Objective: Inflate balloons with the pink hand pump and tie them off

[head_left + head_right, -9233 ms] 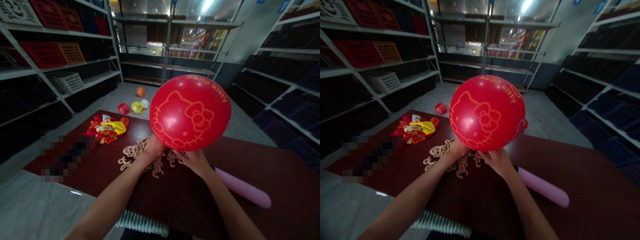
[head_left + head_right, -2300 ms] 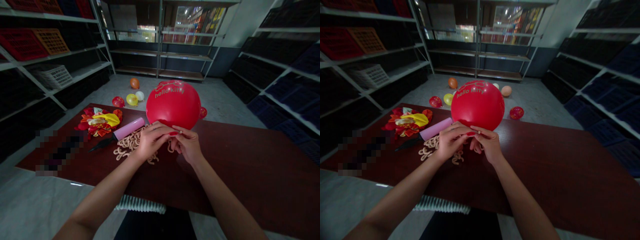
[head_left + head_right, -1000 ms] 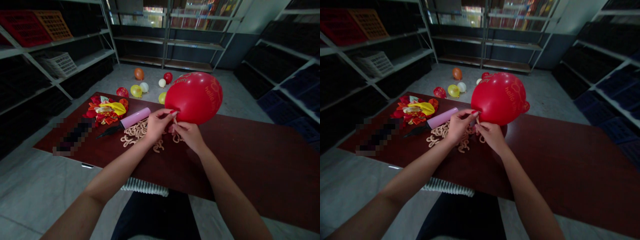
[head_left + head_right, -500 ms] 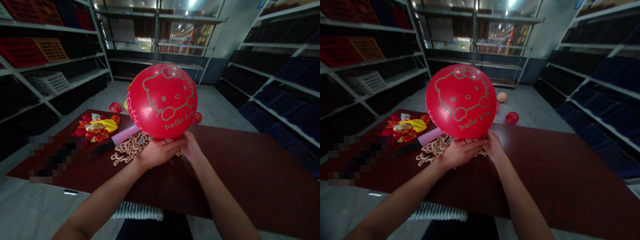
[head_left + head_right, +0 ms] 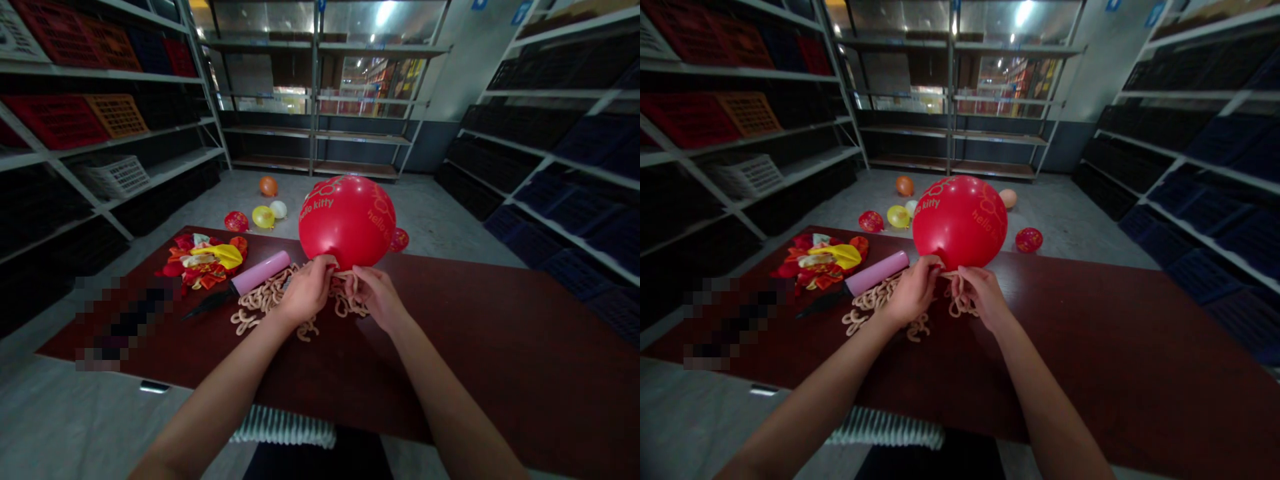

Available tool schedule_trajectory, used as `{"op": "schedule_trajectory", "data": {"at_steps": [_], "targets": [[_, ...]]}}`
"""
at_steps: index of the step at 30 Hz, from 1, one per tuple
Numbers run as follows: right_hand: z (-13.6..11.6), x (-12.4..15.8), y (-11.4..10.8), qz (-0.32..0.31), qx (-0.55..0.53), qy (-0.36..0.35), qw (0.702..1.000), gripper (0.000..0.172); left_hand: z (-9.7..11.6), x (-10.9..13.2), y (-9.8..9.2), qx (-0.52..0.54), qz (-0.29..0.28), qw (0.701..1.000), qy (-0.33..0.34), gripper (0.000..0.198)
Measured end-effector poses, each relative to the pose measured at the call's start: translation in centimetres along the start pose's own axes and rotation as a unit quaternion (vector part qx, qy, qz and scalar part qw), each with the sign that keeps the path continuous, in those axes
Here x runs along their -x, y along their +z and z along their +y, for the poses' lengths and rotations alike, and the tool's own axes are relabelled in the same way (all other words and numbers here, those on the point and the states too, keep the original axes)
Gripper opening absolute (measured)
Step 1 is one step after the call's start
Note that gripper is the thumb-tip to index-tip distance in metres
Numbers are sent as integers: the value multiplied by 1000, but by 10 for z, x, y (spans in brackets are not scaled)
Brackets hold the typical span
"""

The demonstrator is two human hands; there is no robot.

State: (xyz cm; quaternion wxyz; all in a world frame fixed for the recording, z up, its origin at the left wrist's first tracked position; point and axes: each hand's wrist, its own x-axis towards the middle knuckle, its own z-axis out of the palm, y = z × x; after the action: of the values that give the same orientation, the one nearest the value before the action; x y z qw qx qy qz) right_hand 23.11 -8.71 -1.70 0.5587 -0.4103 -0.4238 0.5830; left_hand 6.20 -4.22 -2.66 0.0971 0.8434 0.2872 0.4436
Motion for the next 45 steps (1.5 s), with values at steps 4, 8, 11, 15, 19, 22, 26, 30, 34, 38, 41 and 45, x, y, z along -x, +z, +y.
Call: {"op": "schedule_trajectory", "data": {"at_steps": [4, 8, 11, 15, 19, 22, 26, 30, 34, 38, 41, 45], "targets": [[-3, 1, -2, 1, 19, -28, 999, 38, 5, -4, -5, 46, -65, 996, 38, 17], [-3, 1, -6, -17, 43, -36, 998, 36, 4, -5, -6, 101, -56, 993, 29, 9], [-1, -1, -10, -19, 76, -27, 997, 35, 2, -4, -3, 159, -11, 987, -37, 10], [2, -5, -14, -6, 140, -27, 990, 28, -1, -2, 2, 206, 22, 970, -128, 12], [4, -6, -14, -21, 200, -51, 978, 29, -3, -3, 7, 295, 29, 941, -166, 14], [4, -5, -13, -23, 306, -68, 949, 24, -5, -4, 10, 359, 34, 915, -180, 19], [0, -4, -14, -55, 323, -64, 943, 16, -7, -5, 13, 398, 41, 897, -187, 22], [1, -6, -14, -51, 94, -11, 994, 30, -7, -5, 7, 453, 17, 877, -159, 20], [6, -9, -14, -24, -33, 12, 999, 32, -1, -4, 0, 458, -85, 873, -148, 21], [10, -7, -12, -29, -11, 20, 999, 35, 0, -4, 1, 428, -73, 888, -151, 24], [8, -3, -8, -58, 51, 20, 997, 31, -1, -6, 2, 388, -24, 905, -169, 29], [6, -1, 0, -52, 92, -17, 994, 27, 2, -9, 0, 382, -21, 907, -177, 30]]}}
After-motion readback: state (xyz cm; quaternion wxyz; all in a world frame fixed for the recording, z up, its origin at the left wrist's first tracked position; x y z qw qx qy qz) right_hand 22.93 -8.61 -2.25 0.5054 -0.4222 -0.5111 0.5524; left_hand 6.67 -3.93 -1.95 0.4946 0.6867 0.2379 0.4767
